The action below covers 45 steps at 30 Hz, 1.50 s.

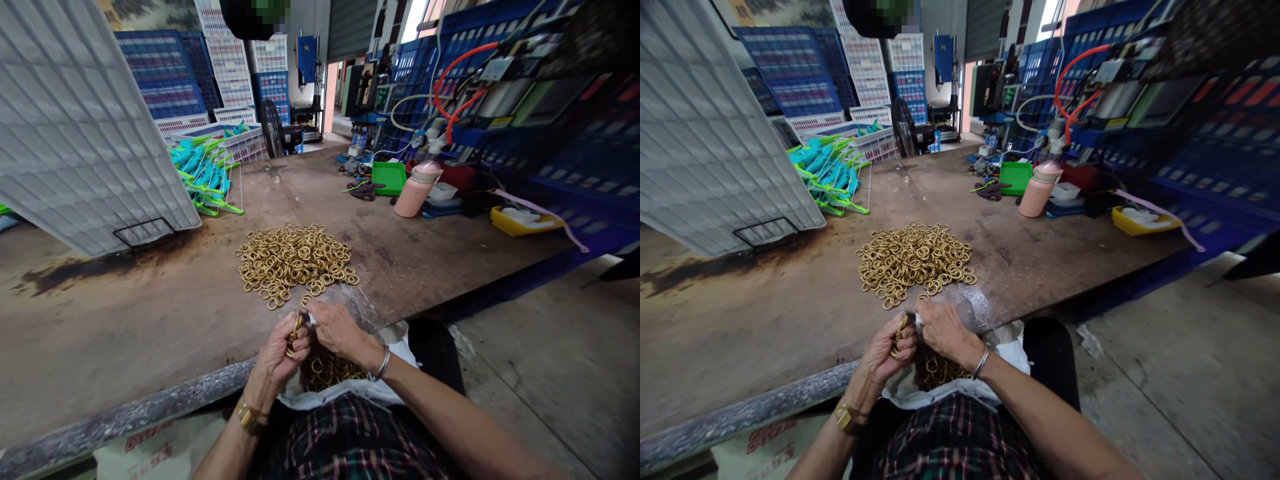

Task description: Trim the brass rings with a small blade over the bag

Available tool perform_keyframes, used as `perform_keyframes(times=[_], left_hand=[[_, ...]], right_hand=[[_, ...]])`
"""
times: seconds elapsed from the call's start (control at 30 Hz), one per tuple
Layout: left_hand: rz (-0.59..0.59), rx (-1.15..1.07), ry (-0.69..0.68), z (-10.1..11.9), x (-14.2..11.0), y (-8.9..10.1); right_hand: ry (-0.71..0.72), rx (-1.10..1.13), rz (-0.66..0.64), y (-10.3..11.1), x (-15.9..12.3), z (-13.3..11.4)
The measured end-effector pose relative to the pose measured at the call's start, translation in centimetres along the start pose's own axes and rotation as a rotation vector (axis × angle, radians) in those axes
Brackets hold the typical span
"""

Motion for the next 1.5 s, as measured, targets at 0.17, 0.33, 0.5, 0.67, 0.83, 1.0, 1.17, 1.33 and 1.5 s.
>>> perform_keyframes(times=[0.17, 0.33, 0.5, 0.67, 0.83, 1.0, 1.17, 1.33, 1.5], left_hand=[[-0.086, 0.085, 0.137, -2.8, -1.7, -1.3], [0.236, 0.056, 0.379, -8.0, -4.1, 3.4], [0.493, -0.175, 0.426, -10.4, -4.9, 6.9], [0.601, -0.268, 0.317, -11.4, -3.3, 8.0], [0.543, -0.367, 0.244, -11.9, -2.4, 8.4], [0.558, -0.324, 0.206, -11.2, -3.2, 8.1], [0.598, -0.177, 0.159, -10.2, -4.1, 6.9], [0.651, -0.066, 0.111, -9.3, -5.0, 6.7], [0.573, 0.031, 0.079, -8.6, -5.5, 5.8]], right_hand=[[-0.178, -0.029, -0.008, -1.1, 0.4, 4.1], [-0.174, 0.013, 0.107, -0.9, 0.6, 4.7], [-0.143, 0.056, 0.068, -1.2, 1.3, 3.2], [-0.146, 0.015, 0.056, -1.9, 2.4, 2.7], [-0.173, -0.007, 0.089, -2.4, 2.6, 3.1], [-0.194, 0.011, 0.105, -1.7, 2.3, 3.1], [-0.182, 0.057, 0.141, -1.3, 2.3, 3.5], [-0.175, 0.177, 0.209, -1.1, 2.2, 4.6], [-0.094, 0.344, 0.275, -0.4, 1.5, 5.0]])
Point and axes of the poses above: each hand's wrist, its own x-axis towards the middle knuckle, its own y-axis out of the back of the hand, z = x × y, the point moved 8 cm from there along x, towards the middle knuckle, and after that the axes turned 7 degrees about -z, right-handed, at the moved point
